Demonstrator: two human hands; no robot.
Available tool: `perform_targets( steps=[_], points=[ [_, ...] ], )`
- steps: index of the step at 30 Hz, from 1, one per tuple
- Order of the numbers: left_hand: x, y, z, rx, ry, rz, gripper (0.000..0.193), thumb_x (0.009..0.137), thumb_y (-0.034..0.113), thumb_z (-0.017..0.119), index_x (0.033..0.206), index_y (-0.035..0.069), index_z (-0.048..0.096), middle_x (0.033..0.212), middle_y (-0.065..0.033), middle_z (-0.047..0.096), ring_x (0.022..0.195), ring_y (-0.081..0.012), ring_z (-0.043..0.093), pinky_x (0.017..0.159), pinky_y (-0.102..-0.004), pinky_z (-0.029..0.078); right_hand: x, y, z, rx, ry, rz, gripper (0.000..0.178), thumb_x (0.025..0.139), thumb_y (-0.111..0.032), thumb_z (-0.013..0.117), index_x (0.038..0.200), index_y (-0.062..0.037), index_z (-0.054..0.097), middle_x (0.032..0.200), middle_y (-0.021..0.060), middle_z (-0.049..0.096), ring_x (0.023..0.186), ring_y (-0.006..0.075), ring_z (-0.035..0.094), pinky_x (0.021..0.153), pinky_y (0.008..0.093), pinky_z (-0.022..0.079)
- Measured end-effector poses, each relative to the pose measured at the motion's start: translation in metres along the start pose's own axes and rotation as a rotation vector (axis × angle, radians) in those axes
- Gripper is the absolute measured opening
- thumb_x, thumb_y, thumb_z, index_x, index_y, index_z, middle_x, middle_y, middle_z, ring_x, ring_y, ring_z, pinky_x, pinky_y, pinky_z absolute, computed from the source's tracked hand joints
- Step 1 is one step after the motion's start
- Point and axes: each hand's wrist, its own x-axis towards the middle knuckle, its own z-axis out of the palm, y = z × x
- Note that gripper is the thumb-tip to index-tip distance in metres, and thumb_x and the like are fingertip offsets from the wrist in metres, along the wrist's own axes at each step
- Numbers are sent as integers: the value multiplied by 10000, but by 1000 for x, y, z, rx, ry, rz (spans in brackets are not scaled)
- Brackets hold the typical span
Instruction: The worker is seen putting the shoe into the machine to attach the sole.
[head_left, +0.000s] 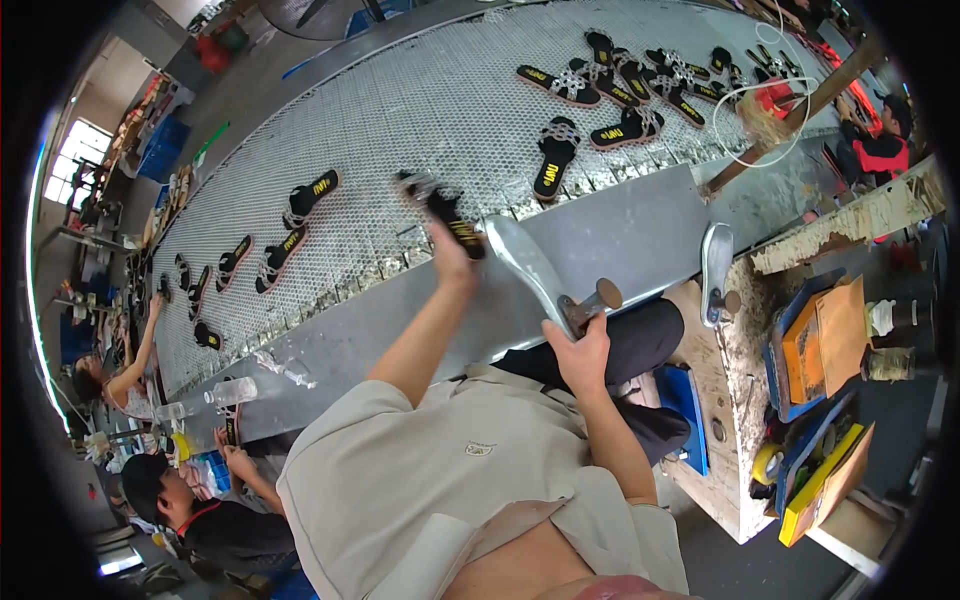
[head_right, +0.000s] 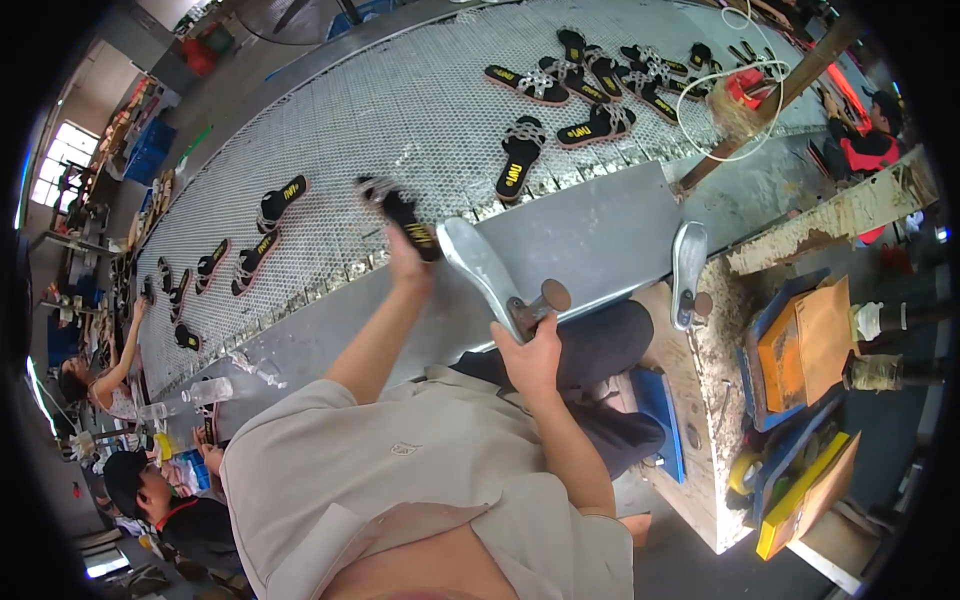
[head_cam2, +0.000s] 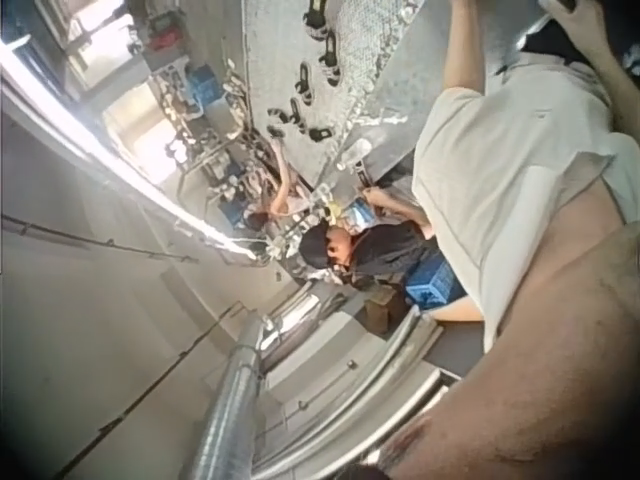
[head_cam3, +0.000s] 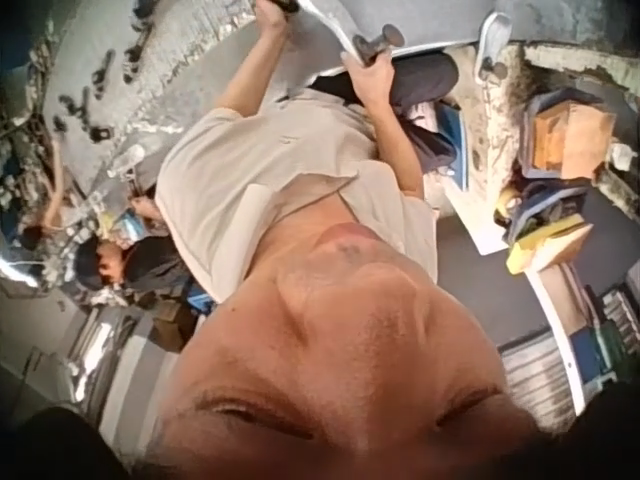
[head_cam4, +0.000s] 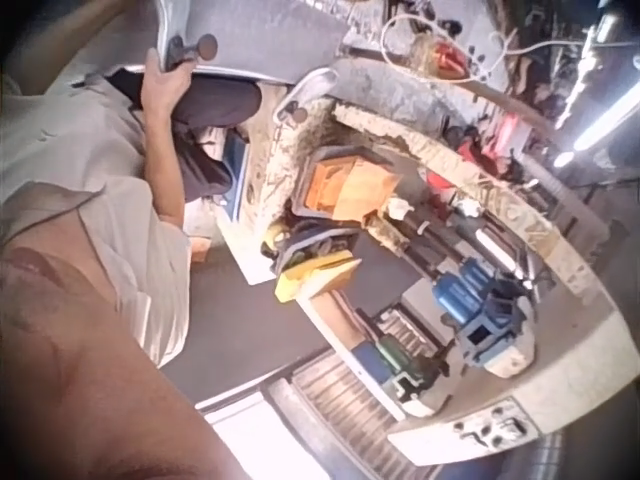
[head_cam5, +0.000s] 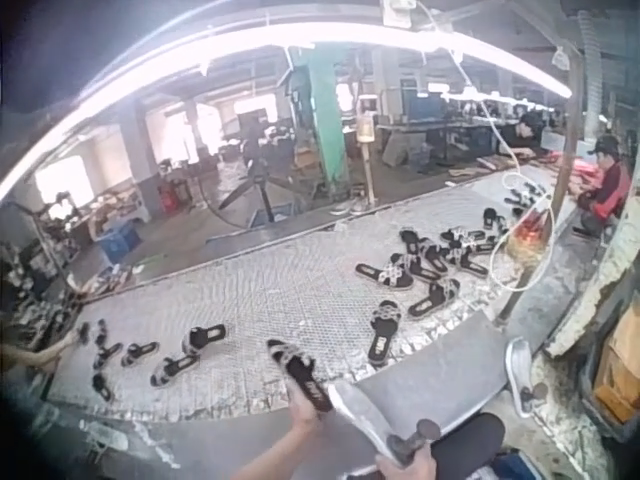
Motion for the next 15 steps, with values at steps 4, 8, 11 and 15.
perform_targets(
  steps=[4, 8, 11, 15],
  points=[
    [-70, -71, 61, 157, -356, -404, 611, 1118, 577, 375, 1437, 86, 550, 1314, -91, 652, 1214, -236, 639, 1066, -411, 510, 11, 1, -9, -31, 140, -30, 707, 818, -279, 880, 1334, 56, 532, 1141, 216, 730, 1052, 335, 729, 944, 408, 556],
    [-140, -95, 129, -33, -652, -536, 549, 1129, 520, 405, 1436, 86, 542, 1311, -82, 654, 1204, -218, 639, 1042, -389, 516, 54, 5, -31, -89, 411, 9, 714, 814, -307, 883, 1288, 75, 509, 1161, 274, 715, 1083, 397, 720, 965, 445, 546],
    [-157, -113, 161, -70, -816, -645, 495, 1137, 467, 428, 1453, 100, 529, 1320, -71, 652, 1208, -210, 636, 1045, -399, 510, 69, 12, -69, -63, 489, -10, 694, 808, -305, 886, 1259, 70, 514, 1162, 284, 712, 1085, 402, 719, 961, 451, 546],
    [-157, -138, 193, -1, -1021, -727, 475, 1136, 415, 476, 1444, 65, 564, 1371, -78, 627, 1214, -197, 618, 1062, -396, 493, 77, 25, -111, -23, 664, 27, 727, 804, -323, 882, 1279, 85, 513, 1142, 283, 722, 1082, 397, 722, 954, 445, 549]
  ],
)
